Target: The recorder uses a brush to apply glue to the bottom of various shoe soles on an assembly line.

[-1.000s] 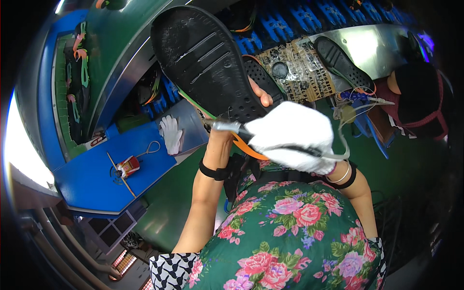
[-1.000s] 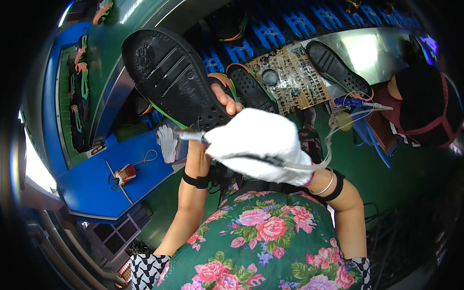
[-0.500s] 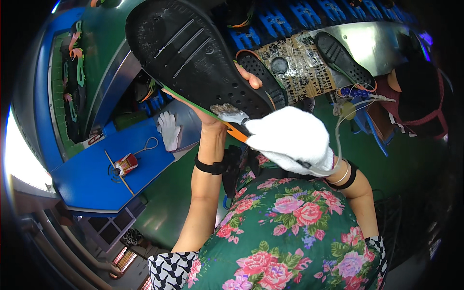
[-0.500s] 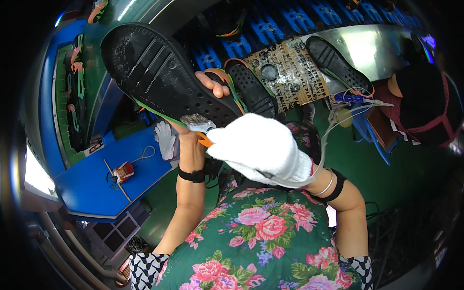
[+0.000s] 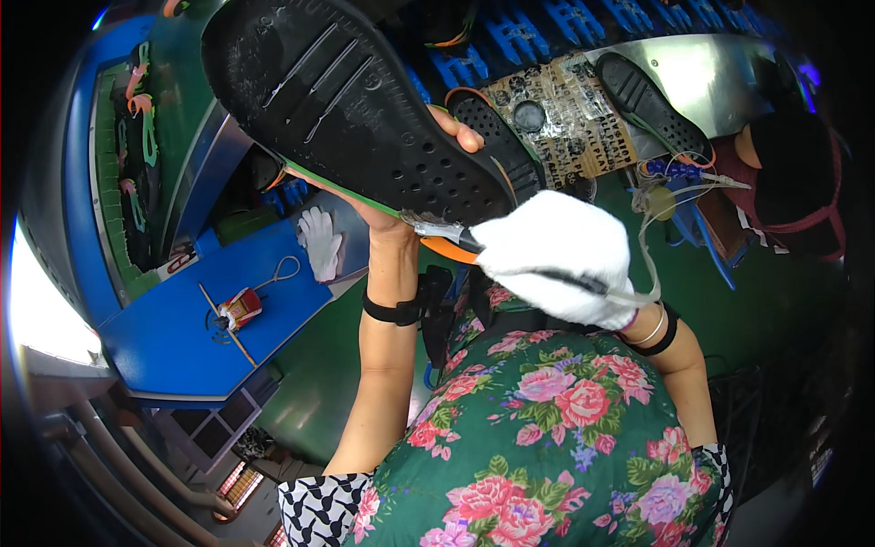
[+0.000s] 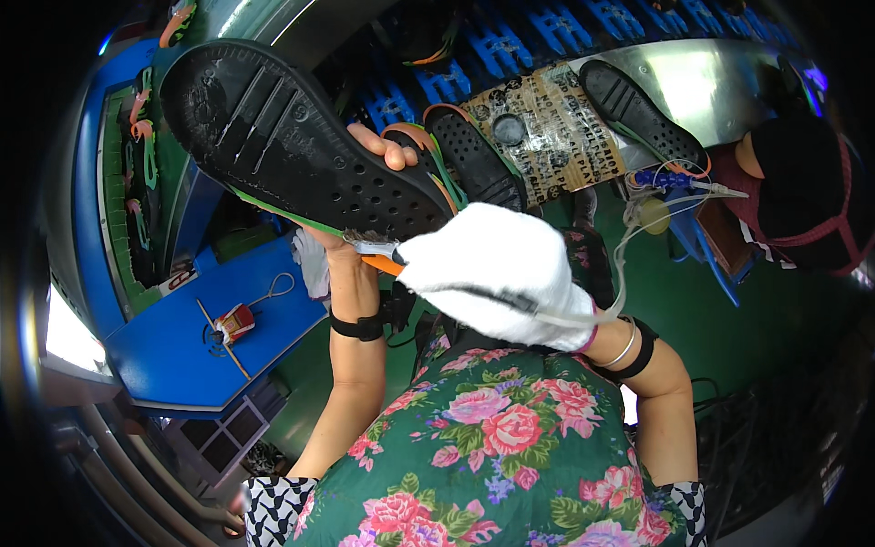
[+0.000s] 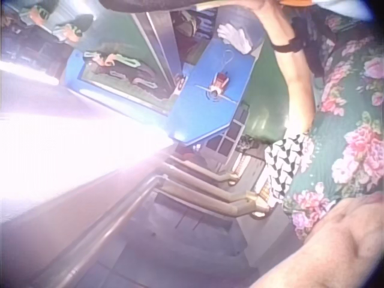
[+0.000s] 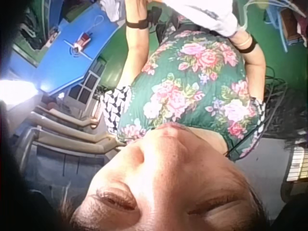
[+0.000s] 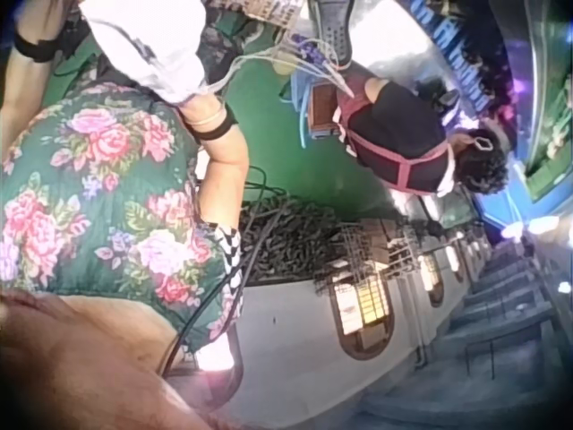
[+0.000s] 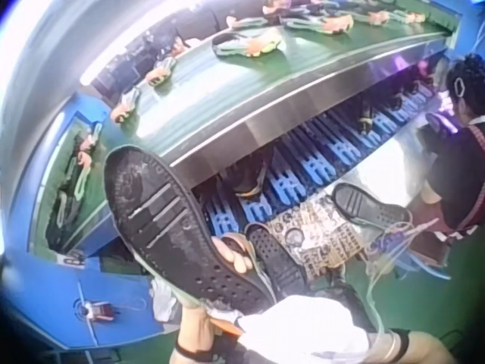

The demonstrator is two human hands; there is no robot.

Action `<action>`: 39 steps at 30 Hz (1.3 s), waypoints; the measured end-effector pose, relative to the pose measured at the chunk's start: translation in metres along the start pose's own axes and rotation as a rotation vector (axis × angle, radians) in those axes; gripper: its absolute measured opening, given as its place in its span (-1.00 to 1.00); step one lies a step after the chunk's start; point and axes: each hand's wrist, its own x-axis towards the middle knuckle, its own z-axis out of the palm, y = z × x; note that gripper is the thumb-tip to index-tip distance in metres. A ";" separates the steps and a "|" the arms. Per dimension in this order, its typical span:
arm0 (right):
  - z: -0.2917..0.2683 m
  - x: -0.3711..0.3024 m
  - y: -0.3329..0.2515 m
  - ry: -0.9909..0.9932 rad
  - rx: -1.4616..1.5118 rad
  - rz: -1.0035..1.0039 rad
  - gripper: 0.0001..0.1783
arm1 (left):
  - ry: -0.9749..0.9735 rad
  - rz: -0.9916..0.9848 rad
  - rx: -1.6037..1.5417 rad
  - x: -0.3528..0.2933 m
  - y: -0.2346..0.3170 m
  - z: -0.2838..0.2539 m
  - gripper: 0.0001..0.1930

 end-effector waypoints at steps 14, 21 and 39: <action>-0.008 0.001 0.002 0.042 0.044 0.160 -0.82 | 0.105 -0.007 -0.087 0.005 0.003 0.003 0.40; -0.005 -0.004 0.002 0.083 0.230 0.303 -0.81 | 0.081 0.040 -0.020 0.009 0.006 0.005 0.25; -0.015 0.004 -0.003 0.062 0.089 0.224 -0.82 | 0.017 0.082 0.069 0.015 0.014 -0.012 -0.07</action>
